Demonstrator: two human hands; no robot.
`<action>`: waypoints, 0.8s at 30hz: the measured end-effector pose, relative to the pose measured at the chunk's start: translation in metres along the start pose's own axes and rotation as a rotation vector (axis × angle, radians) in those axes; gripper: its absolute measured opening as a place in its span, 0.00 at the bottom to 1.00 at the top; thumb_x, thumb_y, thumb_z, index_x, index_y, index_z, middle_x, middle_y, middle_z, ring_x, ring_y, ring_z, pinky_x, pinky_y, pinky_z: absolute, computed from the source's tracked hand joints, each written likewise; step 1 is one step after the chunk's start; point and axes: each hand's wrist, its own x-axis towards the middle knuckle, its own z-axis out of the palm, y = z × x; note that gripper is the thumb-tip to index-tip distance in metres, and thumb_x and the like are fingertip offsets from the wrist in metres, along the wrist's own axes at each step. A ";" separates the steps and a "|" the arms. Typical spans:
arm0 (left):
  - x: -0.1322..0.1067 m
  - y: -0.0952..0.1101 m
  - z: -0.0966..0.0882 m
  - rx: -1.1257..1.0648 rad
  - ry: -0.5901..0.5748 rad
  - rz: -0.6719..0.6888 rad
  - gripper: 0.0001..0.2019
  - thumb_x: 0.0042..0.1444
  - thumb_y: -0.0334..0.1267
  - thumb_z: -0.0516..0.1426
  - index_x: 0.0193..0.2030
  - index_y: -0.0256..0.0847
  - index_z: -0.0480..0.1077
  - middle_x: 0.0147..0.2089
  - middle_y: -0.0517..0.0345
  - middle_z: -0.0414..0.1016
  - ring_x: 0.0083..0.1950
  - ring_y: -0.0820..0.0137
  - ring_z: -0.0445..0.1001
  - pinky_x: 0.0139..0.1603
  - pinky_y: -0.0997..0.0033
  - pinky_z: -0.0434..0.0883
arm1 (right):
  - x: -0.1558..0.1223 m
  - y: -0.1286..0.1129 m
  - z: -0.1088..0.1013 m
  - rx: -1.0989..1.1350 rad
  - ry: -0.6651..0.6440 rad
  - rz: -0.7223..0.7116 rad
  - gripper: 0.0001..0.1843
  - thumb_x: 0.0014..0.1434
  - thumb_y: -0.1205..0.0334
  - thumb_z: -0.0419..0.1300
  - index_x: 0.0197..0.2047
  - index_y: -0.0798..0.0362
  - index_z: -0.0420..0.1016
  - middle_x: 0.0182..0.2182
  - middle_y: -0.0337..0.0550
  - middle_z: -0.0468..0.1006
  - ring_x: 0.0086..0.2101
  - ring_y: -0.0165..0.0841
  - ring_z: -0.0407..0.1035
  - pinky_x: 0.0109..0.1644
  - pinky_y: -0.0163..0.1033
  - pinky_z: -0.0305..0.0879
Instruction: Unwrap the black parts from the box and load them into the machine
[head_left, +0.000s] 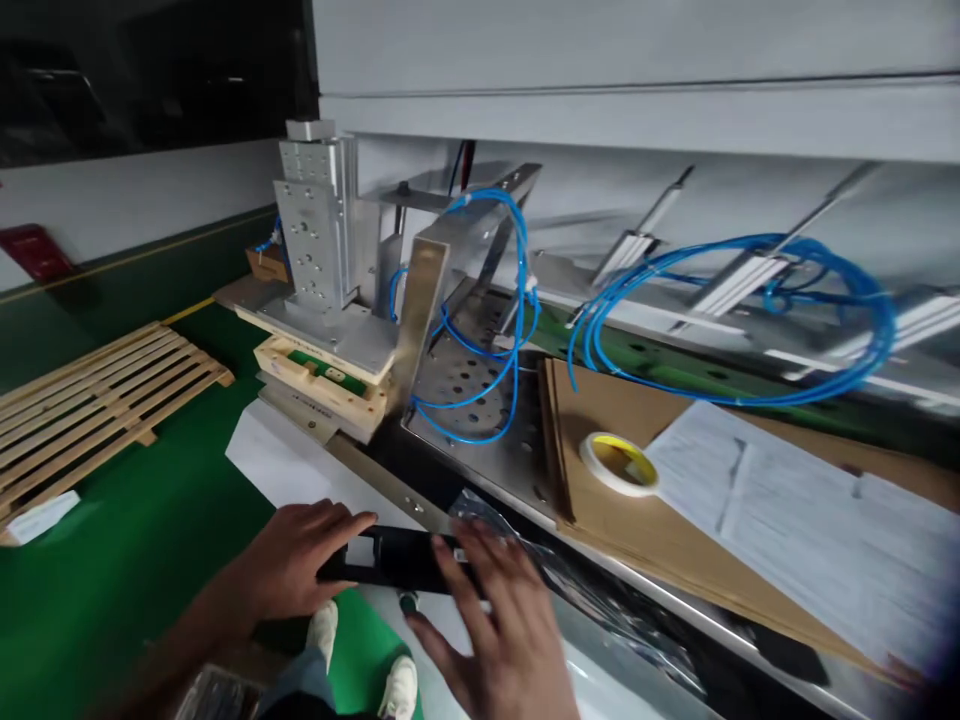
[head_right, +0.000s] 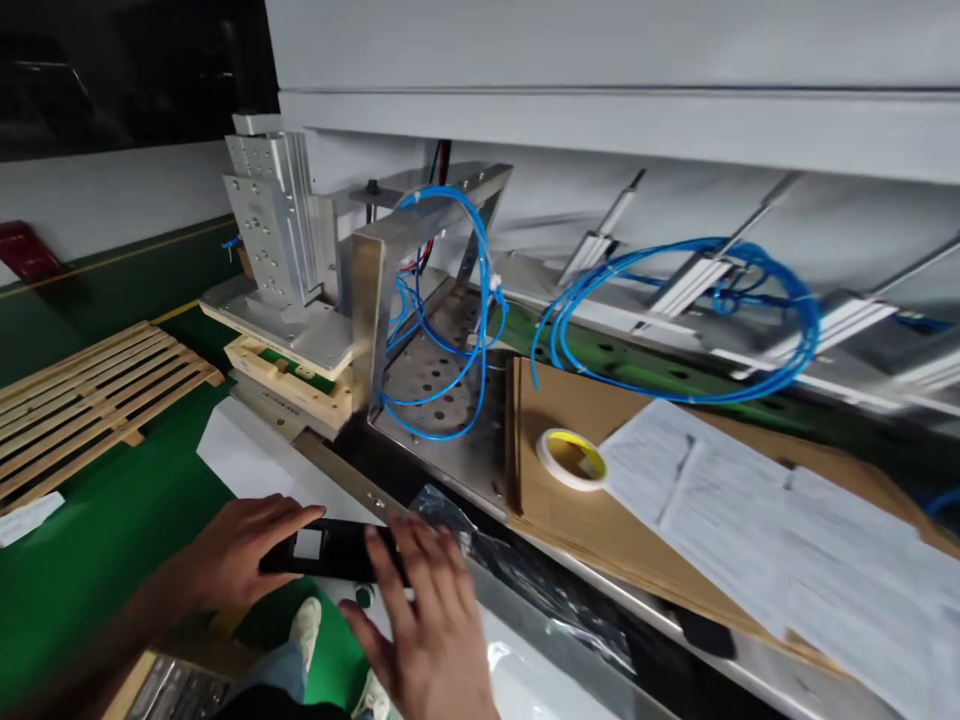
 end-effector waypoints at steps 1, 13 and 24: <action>0.000 -0.013 -0.011 0.023 -0.011 0.020 0.31 0.61 0.41 0.66 0.70 0.53 0.66 0.57 0.54 0.81 0.55 0.55 0.81 0.52 0.57 0.79 | 0.018 -0.005 0.013 -0.004 -0.103 -0.089 0.28 0.73 0.50 0.59 0.71 0.53 0.70 0.59 0.54 0.80 0.58 0.47 0.73 0.65 0.53 0.68; 0.002 -0.163 -0.030 0.132 0.848 -0.215 0.27 0.73 0.51 0.55 0.71 0.39 0.63 0.62 0.39 0.78 0.62 0.50 0.79 0.57 0.52 0.80 | 0.173 0.003 0.174 -0.181 -0.247 0.114 0.33 0.74 0.43 0.53 0.71 0.59 0.69 0.54 0.64 0.81 0.54 0.50 0.76 0.57 0.52 0.74; -0.018 -0.149 0.074 -0.191 0.595 -0.126 0.24 0.74 0.45 0.54 0.74 0.47 0.61 0.65 0.48 0.79 0.65 0.58 0.79 0.59 0.57 0.83 | 0.226 0.049 0.245 -0.155 -0.297 0.217 0.26 0.71 0.41 0.59 0.58 0.52 0.80 0.45 0.56 0.86 0.45 0.47 0.80 0.53 0.54 0.78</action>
